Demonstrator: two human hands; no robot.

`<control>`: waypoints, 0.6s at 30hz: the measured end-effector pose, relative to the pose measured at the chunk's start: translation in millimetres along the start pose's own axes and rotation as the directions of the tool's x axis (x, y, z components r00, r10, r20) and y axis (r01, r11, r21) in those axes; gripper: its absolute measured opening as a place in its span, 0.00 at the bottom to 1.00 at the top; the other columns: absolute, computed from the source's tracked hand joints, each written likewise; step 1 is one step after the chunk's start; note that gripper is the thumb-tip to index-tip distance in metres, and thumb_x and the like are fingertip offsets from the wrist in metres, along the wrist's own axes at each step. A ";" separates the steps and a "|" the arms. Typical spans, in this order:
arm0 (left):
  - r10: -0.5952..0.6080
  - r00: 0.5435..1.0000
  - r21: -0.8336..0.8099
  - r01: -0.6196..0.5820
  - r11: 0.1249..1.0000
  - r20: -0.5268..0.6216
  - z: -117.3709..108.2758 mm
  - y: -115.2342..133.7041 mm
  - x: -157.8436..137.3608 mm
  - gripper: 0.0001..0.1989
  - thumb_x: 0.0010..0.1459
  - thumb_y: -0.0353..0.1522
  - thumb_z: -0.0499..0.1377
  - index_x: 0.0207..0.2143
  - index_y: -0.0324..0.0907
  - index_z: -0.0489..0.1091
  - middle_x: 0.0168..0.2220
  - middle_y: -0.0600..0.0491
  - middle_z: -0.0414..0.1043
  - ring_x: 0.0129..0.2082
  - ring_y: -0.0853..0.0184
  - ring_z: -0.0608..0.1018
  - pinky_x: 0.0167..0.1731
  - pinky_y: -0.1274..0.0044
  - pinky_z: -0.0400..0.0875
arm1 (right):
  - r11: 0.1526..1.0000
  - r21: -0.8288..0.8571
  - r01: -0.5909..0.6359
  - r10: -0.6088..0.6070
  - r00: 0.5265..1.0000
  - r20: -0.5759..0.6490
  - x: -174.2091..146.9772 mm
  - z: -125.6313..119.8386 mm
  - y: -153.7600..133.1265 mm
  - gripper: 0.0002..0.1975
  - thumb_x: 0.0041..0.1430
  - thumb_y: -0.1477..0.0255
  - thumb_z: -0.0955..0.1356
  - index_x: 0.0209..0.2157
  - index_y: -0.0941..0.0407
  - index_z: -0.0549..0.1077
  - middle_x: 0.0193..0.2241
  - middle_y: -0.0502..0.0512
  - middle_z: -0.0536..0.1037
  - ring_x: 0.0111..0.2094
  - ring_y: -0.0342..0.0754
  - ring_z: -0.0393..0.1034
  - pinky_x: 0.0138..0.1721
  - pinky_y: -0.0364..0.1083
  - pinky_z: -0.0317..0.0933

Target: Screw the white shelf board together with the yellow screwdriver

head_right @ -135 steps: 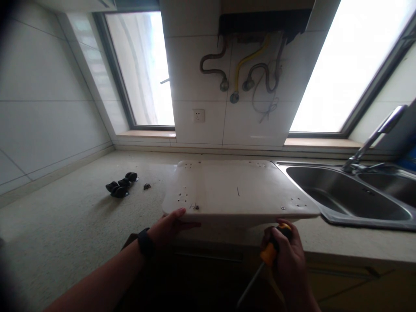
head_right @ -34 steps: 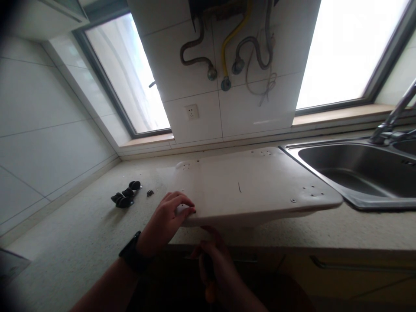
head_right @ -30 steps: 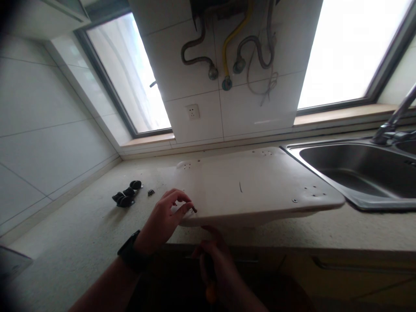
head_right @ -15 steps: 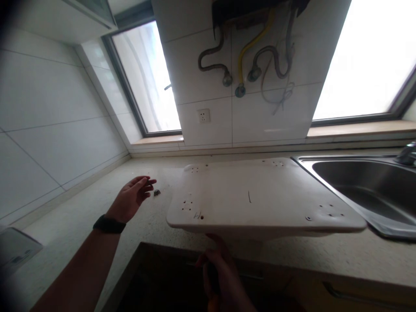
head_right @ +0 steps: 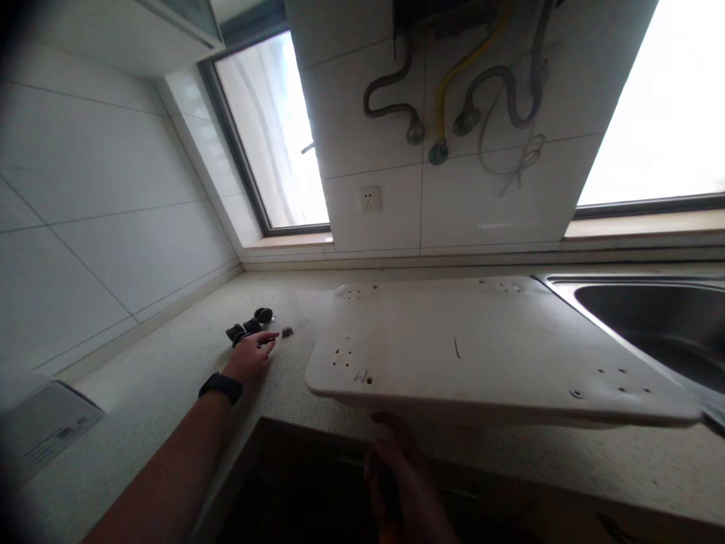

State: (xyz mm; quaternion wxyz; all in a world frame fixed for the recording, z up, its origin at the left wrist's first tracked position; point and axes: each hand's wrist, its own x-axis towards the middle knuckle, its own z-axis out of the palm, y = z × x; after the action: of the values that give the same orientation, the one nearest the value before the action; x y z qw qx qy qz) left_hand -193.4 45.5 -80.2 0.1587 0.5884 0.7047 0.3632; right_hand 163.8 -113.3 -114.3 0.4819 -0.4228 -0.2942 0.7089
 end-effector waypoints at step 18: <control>0.125 0.992 0.315 -0.109 0.943 -0.029 18.0 -18.8 9.2 0.14 0.61 0.35 0.57 0.46 0.42 0.77 0.48 0.47 0.78 0.46 0.63 0.79 0.51 0.72 0.71 | 0.999 -0.022 -0.039 0.039 0.999 -0.015 3.1 -0.2 -0.9 0.28 0.53 0.54 0.70 0.51 0.53 0.66 0.20 0.43 0.69 0.15 0.37 0.55 0.17 0.39 0.46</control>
State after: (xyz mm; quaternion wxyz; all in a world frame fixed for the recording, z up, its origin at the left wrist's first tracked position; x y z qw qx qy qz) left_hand -197.5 59.2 -103.7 0.0244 0.6380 0.7208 0.2698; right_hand 163.7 -110.1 -114.6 0.4652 -0.4389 -0.2902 0.7119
